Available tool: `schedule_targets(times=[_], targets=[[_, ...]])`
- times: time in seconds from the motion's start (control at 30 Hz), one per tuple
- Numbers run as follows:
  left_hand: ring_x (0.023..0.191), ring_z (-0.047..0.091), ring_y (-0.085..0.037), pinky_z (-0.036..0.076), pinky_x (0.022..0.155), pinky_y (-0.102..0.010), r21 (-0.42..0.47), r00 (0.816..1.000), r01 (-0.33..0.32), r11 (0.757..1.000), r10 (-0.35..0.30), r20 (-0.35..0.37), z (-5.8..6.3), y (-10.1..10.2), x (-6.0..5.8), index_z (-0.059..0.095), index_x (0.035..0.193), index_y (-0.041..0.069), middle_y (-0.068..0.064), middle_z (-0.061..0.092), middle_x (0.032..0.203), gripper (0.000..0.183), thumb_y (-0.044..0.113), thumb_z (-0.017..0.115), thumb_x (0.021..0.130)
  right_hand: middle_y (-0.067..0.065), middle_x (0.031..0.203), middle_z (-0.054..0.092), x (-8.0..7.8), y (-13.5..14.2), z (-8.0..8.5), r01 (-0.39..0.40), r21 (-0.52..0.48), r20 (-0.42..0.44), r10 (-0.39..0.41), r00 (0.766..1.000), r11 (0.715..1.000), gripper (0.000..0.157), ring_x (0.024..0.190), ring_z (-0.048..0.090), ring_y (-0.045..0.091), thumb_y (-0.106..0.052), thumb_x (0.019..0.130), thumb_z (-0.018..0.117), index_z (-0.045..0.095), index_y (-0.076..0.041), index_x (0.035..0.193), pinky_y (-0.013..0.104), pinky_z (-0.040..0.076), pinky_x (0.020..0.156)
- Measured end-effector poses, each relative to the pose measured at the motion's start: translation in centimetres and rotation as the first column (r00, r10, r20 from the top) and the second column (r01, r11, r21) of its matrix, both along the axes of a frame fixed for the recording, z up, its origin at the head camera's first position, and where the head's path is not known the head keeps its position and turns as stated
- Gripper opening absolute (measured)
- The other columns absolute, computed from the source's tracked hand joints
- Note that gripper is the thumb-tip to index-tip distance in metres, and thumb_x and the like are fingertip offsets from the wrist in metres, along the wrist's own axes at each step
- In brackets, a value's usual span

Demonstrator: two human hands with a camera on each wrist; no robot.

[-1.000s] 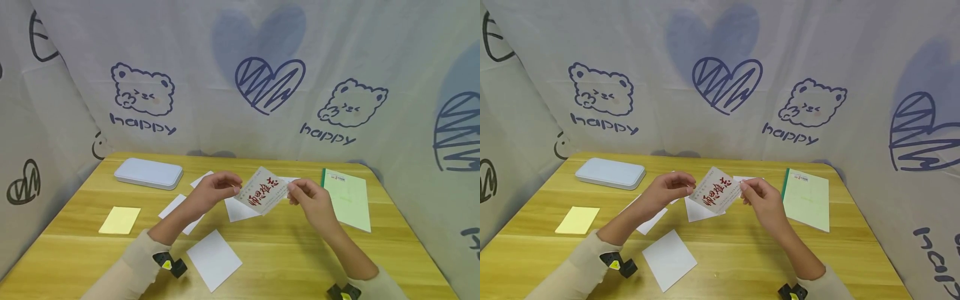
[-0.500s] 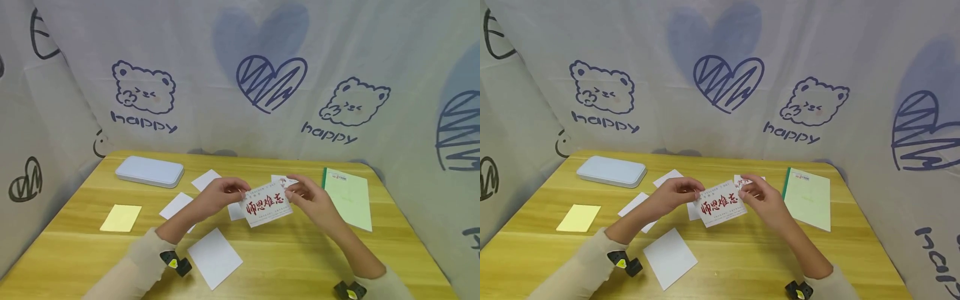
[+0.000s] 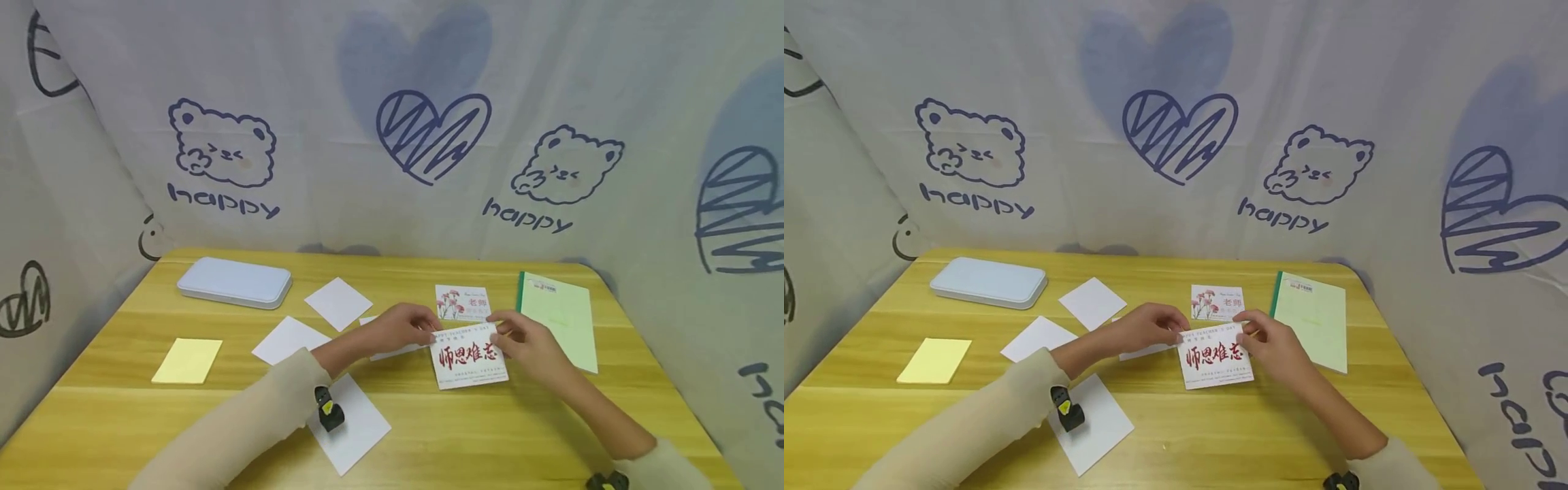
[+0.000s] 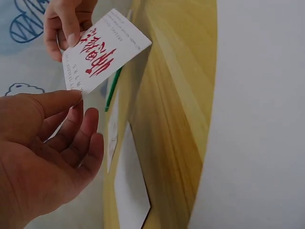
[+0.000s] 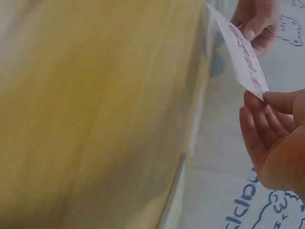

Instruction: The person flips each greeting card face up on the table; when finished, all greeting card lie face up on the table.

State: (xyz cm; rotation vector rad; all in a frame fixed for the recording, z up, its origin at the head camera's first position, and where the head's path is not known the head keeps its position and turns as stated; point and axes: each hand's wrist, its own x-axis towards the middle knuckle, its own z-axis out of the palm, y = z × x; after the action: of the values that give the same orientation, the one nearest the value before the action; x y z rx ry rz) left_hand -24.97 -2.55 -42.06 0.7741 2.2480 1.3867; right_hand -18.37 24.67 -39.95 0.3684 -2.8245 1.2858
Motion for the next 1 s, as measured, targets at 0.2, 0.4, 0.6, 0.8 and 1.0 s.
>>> schedule_targets(times=[0.2, 0.4, 0.6, 0.8, 1.0], targets=[[0.084, 0.06, -0.01, 0.05, 0.074, -0.024, -0.141, 0.998, 0.003, 0.99, -0.013, -0.069, -0.5, 2.2, -0.9, 0.072, 0.102, 0.012, 0.003, 0.068, 0.093, 0.009, 0.008, 0.068, 0.094, -0.002, 0.092, 0.065, -0.9, 1.5, -1.3, 0.01, 0.254, 0.002, -0.011, 1.0, 0.967, 0.013, 0.082, 0.057, 0.014, -0.018, 0.096, 0.068, 0.067, -0.014, 0.109, 0.03, 0.046, 0.069], [0.084, 0.057, -0.008, 0.046, 0.077, -0.026, -0.3, 0.983, -0.039, 0.953, -0.018, -0.184, -0.3, 3.6, -1.8, 0.072, 0.102, 0.015, 0.006, 0.069, 0.094, 0.008, 0.013, 0.069, 0.095, -0.003, 0.089, 0.066, -3.0, 2.5, -2.0, -0.04, 0.331, 0.03, 0.032, 0.999, 0.943, 0.01, 0.075, 0.053, 0.015, -0.017, 0.095, 0.07, 0.069, -0.013, 0.104, 0.031, 0.045, 0.067], [0.08, 0.057, -0.007, 0.045, 0.077, -0.027, -0.399, 0.965, -0.076, 0.914, -0.034, -0.262, -0.8, 4.1, -2.5, 0.073, 0.101, 0.018, 0.008, 0.07, 0.094, 0.007, 0.019, 0.069, 0.095, 0.0, 0.09, 0.068, -5.2, 2.2, -2.7, -0.027, 0.369, 0.038, 0.014, 0.999, 0.929, 0.006, 0.079, 0.055, 0.016, -0.014, 0.093, 0.071, 0.071, -0.011, 0.098, 0.032, 0.045, 0.072], [0.086, 0.062, -0.008, 0.045, 0.086, -0.035, -0.476, 0.935, -0.128, 0.87, -0.054, -0.351, -1.1, 4.2, -2.9, 0.075, 0.1, 0.022, 0.01, 0.071, 0.095, 0.006, 0.023, 0.07, 0.096, 0.001, 0.09, 0.069, -6.3, 1.8, -3.1, -0.05, 0.383, 0.046, 0.035, 0.998, 0.922, 0.005, 0.08, 0.057, 0.017, -0.014, 0.093, 0.072, 0.072, -0.011, 0.096, 0.035, 0.045, 0.076], [0.085, 0.061, -0.009, 0.045, 0.086, -0.034, -0.494, 0.931, -0.118, 0.861, -0.078, -0.357, -1.1, 4.8, -3.0, 0.075, 0.099, 0.022, 0.011, 0.071, 0.093, 0.005, 0.024, 0.072, 0.095, 0.001, 0.09, 0.07, -6.3, 2.2, -3.2, -0.046, 0.417, 0.037, 0.034, 0.999, 0.908, 0.006, 0.081, 0.059, 0.016, -0.012, 0.092, 0.072, 0.073, -0.009, 0.097, 0.037, 0.048, 0.077]])
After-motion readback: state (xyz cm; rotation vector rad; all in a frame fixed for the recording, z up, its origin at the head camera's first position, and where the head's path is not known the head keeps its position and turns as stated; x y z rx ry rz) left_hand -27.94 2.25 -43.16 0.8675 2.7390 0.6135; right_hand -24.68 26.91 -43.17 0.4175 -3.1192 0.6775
